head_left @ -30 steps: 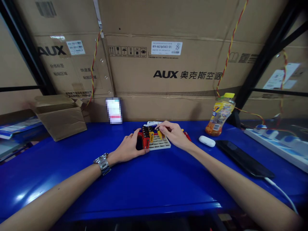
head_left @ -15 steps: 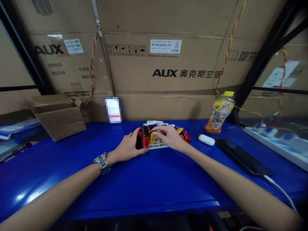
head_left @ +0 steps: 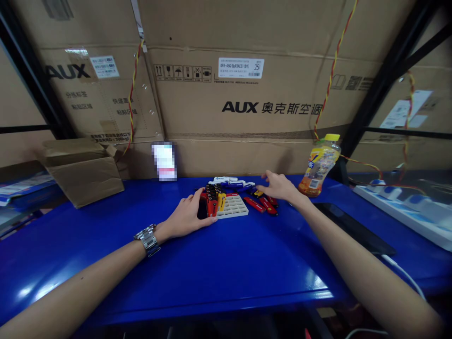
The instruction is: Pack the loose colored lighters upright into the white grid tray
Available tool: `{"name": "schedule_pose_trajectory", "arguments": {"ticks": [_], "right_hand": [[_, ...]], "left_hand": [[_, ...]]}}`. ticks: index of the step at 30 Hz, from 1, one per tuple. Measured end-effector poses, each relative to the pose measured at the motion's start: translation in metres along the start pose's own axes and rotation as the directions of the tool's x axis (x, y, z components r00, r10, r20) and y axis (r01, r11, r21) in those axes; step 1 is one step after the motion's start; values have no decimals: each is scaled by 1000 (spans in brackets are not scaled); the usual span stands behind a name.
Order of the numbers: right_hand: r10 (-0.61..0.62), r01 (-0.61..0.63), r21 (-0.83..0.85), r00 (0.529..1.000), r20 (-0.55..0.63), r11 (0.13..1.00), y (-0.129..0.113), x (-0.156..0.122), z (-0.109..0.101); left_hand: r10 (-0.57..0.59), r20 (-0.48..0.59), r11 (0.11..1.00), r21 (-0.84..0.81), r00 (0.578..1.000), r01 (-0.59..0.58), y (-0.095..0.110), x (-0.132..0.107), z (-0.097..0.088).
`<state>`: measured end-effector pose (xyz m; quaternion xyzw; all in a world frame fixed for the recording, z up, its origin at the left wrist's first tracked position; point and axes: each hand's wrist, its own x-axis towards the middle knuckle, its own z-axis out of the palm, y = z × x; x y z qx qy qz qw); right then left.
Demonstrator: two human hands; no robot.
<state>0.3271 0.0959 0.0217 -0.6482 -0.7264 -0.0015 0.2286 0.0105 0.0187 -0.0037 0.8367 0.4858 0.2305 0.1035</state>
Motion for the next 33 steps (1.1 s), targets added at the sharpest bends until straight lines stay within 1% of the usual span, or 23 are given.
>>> {"name": "schedule_pose_trajectory", "arguments": {"ticks": [2,4,5,7,10,12,14,15,17,19,20,21,22,23,24,25,26,27,28,30,31,33], "right_hand": [[19,-24,53,994,104,998,12,3,2],[-8,-21,148,981,196,989,17,5,4],[-23,-18,181,975,223,983,18,5,5],[-30,-20,199,969,245,980,17,5,6],[-38,-4,176,971,237,984,14,5,7],[-59,21,168,972,226,986,12,4,7],[-66,35,156,978,198,987,12,3,6],[-65,39,153,984,168,988,11,3,5],[-70,59,161,996,61,985,9,4,0],[-87,96,242,995,-48,966,4,3,-5],[-95,111,329,993,-65,938,0,3,-8],[-98,111,449,994,-51,887,-6,1,-10],[-103,88,592,995,-8,801,-13,-1,-11],[-105,19,727,992,73,686,-22,-4,-11],[-79,-65,839,989,127,541,-31,-7,-10],[-62,-137,911,983,174,389,-40,-10,-8],[-87,-199,946,970,228,256,-50,-14,-6],[-120,-249,956,956,269,157,-59,-17,-3],[-138,-282,956,947,291,83,-67,-21,1],[-110,-284,958,954,280,-28,-79,-26,7],[-84,-270,961,961,265,-61,-83,-28,10],[-42,-252,964,967,250,-81,-87,-32,13]], "left_hand": [[-22,15,1000,-2,1000,22,1,-1,0],[-21,8,1000,-5,1000,21,1,-2,0],[-4,-11,1000,1,1000,4,2,-3,0],[58,-72,998,37,996,-56,4,-5,-2],[177,-176,980,125,968,-157,9,-7,-4],[233,-203,964,174,951,-199,13,-7,-6],[257,-195,955,201,947,-218,15,-7,-6],[258,-187,954,206,948,-219,16,-6,-6],[249,-187,957,196,950,-212,16,-7,-5],[218,-200,969,165,955,-187,15,-7,-5],[195,-204,975,143,959,-168,15,-7,-5],[173,-203,981,118,964,-151,14,-7,-4],[152,-197,986,93,968,-136,14,-7,-4],[136,-189,990,70,972,-124,13,-6,-4],[123,-182,992,49,976,-116,12,-6,-4],[114,-176,993,31,978,-110,12,-5,-3],[104,-171,995,17,980,-103,11,-5,-3],[95,-169,995,6,981,-96,10,-5,-2],[89,-169,996,-2,982,-90,9,-4,-2],[86,-171,996,-12,981,-90,8,-4,-1],[89,-173,996,-14,981,-93,8,-4,0],[93,-175,995,-15,980,-97,7,-4,0]]}}
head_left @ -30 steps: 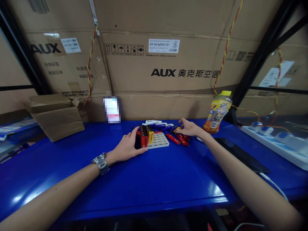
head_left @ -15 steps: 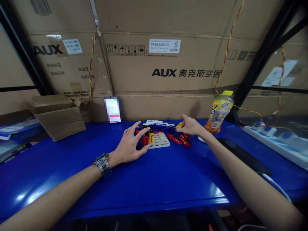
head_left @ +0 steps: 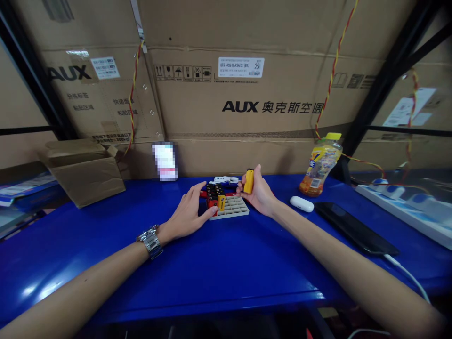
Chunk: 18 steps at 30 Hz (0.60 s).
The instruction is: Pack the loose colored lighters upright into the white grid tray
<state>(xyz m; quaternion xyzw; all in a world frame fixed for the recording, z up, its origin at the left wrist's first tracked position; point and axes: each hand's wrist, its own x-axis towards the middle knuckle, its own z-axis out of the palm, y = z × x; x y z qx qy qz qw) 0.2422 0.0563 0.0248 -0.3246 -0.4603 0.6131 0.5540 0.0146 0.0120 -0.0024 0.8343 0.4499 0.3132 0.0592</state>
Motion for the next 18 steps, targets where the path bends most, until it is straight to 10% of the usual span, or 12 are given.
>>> {"name": "schedule_pose_trajectory", "arguments": {"ticks": [18], "right_hand": [[-126,49,-337,970,-210,940,-2,-12,12]], "left_hand": [[-10,16,1000,-12,1000,10,1,-1,1]]}}
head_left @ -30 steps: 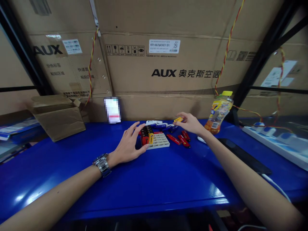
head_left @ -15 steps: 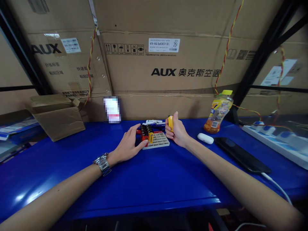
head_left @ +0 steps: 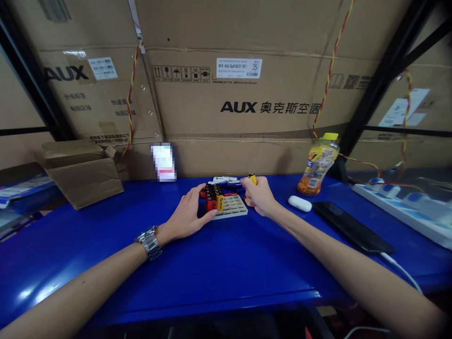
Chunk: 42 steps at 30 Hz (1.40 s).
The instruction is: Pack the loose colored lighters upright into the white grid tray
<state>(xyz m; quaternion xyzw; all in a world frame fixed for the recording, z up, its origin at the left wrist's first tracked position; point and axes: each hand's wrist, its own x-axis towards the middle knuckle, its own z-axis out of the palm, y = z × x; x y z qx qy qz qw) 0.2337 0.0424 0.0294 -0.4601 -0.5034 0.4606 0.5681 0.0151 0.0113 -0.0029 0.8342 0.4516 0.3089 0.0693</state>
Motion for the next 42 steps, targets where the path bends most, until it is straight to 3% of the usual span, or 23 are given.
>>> {"name": "schedule_pose_trajectory", "arguments": {"ticks": [7,10,13,15,18,23,32,38,42], "right_hand": [[-55,56,-79,998,10,995,3,2,-3],[-25,42,-104,986,163,994,5,6,-9],[3,24,-65,920,393,998,8,9,-13],[-25,54,-51,891,453,997,9,9,-13],[-113,194,-134,882,458,972,8,5,-10],[-215,430,-289,802,557,855,4,-2,-6],[-170,315,-151,789,590,937,7,-8,0],[-215,367,-194,817,535,910,0,-2,-13],[-201,381,-234,810,551,895,-2,6,-24]], "left_hand": [[-2,1,1000,3,1000,2,-1,0,0],[2,4,1000,-2,1000,-2,-2,0,0],[-10,17,1000,0,1000,10,-1,0,0],[-24,41,1000,4,999,24,0,1,-1],[-18,72,1000,-5,997,19,2,1,-1],[-10,76,1000,-8,997,11,2,2,0],[9,73,1000,-10,997,-8,4,2,-1],[19,78,999,-31,997,-16,1,2,1],[31,72,999,-38,997,-28,1,1,1]]}}
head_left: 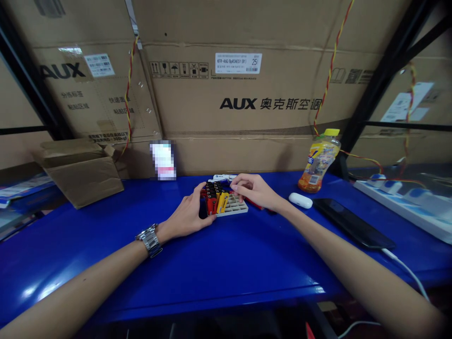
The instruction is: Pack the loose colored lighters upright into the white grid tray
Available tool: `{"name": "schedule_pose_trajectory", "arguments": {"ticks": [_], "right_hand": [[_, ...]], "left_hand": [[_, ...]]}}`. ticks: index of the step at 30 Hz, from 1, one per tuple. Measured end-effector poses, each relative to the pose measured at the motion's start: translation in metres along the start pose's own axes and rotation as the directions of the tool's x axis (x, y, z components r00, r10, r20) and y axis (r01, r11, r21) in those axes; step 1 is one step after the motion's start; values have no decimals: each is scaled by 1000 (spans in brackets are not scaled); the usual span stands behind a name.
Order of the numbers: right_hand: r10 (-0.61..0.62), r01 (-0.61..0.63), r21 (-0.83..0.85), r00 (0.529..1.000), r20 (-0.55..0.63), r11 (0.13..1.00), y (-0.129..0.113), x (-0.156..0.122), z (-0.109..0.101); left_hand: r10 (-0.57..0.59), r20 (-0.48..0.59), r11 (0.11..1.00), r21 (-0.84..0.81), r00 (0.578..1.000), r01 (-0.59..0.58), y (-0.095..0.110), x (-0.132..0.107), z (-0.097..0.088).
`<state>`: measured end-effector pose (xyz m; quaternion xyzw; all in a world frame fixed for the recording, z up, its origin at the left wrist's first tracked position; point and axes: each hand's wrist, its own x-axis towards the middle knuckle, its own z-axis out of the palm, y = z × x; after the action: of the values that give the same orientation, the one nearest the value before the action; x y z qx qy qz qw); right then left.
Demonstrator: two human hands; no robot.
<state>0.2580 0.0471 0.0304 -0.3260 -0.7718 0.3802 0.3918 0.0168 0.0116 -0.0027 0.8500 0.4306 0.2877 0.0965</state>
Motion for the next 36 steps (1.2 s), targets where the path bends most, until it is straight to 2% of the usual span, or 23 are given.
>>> {"name": "schedule_pose_trajectory", "arguments": {"ticks": [4,10,12,14,17,19,23,26,29,31,34,36], "right_hand": [[-2,1,-25,1000,-7,1000,1,-1,-3],[-33,31,28,994,103,999,-5,-1,10],[-33,33,-6,997,68,999,-6,-1,9],[-45,45,-139,999,5,989,-4,0,0],[-45,6,-452,996,-76,892,3,0,-21],[18,-42,-585,999,-47,810,9,-1,-34],[92,-70,-764,996,-14,641,20,-4,-43],[168,-97,-812,986,1,576,24,-4,-37],[125,-95,-773,992,-20,627,24,-1,-31],[70,-98,-680,995,-69,726,21,0,-29],[16,-63,-454,994,-107,889,15,0,-24],[-28,-15,-344,992,-120,939,11,0,-20]], "left_hand": [[2,1,1000,8,1000,-2,1,0,-1],[-15,7,1000,19,1000,15,1,0,0],[-8,6,1000,18,1000,8,1,0,-1],[-5,12,1000,16,1000,5,1,0,-1],[-13,28,1000,13,1000,13,3,0,-3],[-25,37,1000,13,999,25,4,0,-4],[-27,38,1000,10,999,27,6,1,-4],[-11,36,1000,8,999,11,6,0,-4],[-19,34,1000,16,999,18,5,0,-4],[-23,33,1000,16,999,23,5,0,-4],[-15,32,1000,6,999,15,5,0,-4],[-10,29,1000,4,1000,10,5,0,-4]]}}
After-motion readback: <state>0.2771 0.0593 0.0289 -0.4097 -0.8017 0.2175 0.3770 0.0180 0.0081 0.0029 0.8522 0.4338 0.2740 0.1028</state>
